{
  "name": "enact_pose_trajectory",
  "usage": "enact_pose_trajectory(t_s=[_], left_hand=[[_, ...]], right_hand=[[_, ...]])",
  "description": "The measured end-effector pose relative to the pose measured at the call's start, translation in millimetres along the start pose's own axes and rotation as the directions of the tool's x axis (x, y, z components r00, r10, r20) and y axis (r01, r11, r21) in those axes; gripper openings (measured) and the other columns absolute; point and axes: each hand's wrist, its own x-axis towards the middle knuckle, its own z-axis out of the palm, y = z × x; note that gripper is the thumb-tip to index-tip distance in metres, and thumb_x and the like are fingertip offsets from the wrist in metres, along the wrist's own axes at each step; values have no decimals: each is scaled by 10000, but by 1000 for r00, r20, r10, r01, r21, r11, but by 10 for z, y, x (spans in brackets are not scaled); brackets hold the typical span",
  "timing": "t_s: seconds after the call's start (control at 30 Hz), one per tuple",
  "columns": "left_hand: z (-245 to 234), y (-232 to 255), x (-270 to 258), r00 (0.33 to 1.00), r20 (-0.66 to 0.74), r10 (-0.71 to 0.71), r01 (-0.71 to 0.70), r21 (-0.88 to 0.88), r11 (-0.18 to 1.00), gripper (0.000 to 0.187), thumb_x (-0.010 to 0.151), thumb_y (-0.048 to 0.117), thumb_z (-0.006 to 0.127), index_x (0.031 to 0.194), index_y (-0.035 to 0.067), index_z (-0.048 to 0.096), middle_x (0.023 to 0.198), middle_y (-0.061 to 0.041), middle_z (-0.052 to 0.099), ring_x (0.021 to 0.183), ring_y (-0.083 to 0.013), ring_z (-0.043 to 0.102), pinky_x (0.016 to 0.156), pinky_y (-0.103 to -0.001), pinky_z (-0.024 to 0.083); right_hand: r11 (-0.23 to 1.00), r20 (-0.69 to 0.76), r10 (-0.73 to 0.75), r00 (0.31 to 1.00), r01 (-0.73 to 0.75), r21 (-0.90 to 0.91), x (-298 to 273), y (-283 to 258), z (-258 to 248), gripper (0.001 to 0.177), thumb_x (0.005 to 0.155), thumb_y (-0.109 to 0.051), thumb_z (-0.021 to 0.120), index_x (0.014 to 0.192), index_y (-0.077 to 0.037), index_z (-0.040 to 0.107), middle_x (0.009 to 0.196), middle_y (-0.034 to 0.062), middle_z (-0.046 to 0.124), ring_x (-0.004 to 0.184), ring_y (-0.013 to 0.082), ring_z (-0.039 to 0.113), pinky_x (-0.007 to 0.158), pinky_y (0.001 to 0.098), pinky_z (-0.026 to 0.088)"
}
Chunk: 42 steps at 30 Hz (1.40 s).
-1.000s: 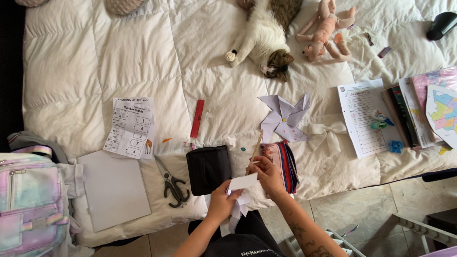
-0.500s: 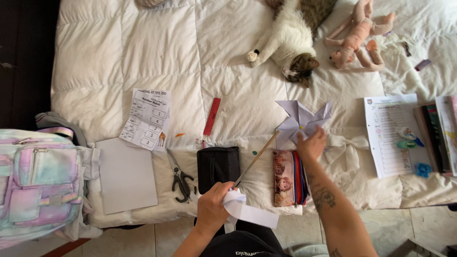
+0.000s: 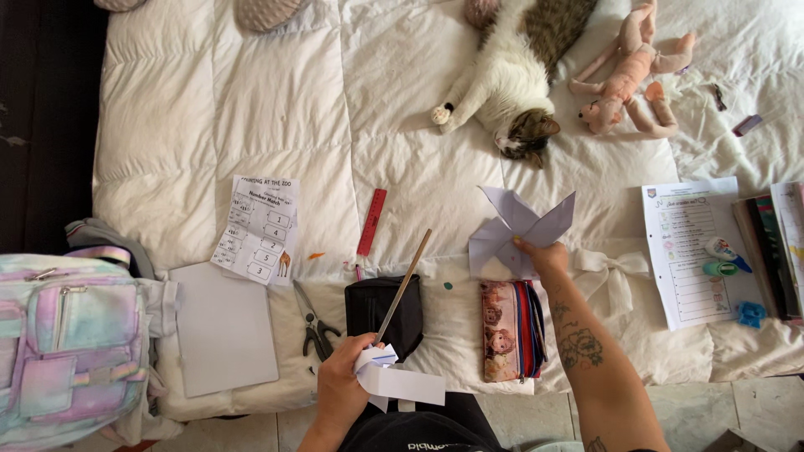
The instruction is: The person assembles a paper pinwheel, places it in a storage bin, and gathers loose pencils from the bed and floor into a pencil case.
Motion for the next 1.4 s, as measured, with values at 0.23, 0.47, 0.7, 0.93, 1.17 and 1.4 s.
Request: enact_pose_trajectory(t_s=[0.23, 0.47, 0.7, 0.93, 1.17, 1.4], left_hand=[[-72, -111, 217, 987, -70, 143, -143, -3, 990, 305, 768, 98, 801, 1056, 107, 699, 908, -53, 775, 806, -202, 770, 671, -308, 591], [-404, -120, 599, 980, -52, 194, -199, -124, 972, 382, 843, 90, 793, 1215, 82, 703, 980, -96, 777, 860, -171, 781, 725, -300, 590], [-776, 196, 744, 729, 340, 594, -506, -318, 802, 517, 715, 113, 834, 1214, 58, 709, 912, -77, 759, 833, -172, 744, 735, -290, 570], [-797, -71, 544, 508, 628, 590, -295, -516, 804, 263, 782, 214, 764, 978, 40, 769, 864, -58, 737, 769, -132, 709, 701, -267, 549], [-729, -187, 251, 455, 806, 378, 439, -573, 692, 387, 832, 173, 788, 1136, -54, 711, 1002, -101, 753, 889, -158, 723, 824, -316, 592], [-868, 221, 45, 530, 419, 738, -510, -538, 671, 276, 736, 50, 777, 1011, 44, 752, 891, -93, 764, 769, -163, 749, 680, -277, 573]], right_hand=[[455, -122, -884, 450, 774, -440, -939, -409, -280, 160, 908, -286, 815, 999, -158, 780, 997, 35, 796, 932, 187, 750, 1150, 415, 480], [-165, 113, -986, -122, 807, -567, -2636, -963, -925, 203, 889, -131, 697, 1011, -263, 793, 1010, -47, 779, 1032, 140, 715, 1162, 443, 358], [-129, 26, -991, -131, 887, -444, -3792, -1140, -1175, 165, 780, -170, 771, 908, -274, 777, 952, -63, 754, 1014, 146, 716, 1182, 422, 374], [6, -130, -990, -51, 917, -400, -4649, -1047, -1229, 56, 802, -226, 772, 850, -253, 764, 872, -61, 744, 956, 134, 716, 1199, 413, 360], [132, -268, -963, 7, 882, -453, -5265, -783, -1233, 87, 851, -290, 714, 874, -225, 767, 893, -42, 745, 954, 120, 721, 1235, 397, 304], [206, -320, -946, 47, 849, -486, -5479, -502, -1194, 164, 861, -395, 693, 856, -245, 760, 891, -57, 749, 964, 132, 721, 1258, 404, 307]])
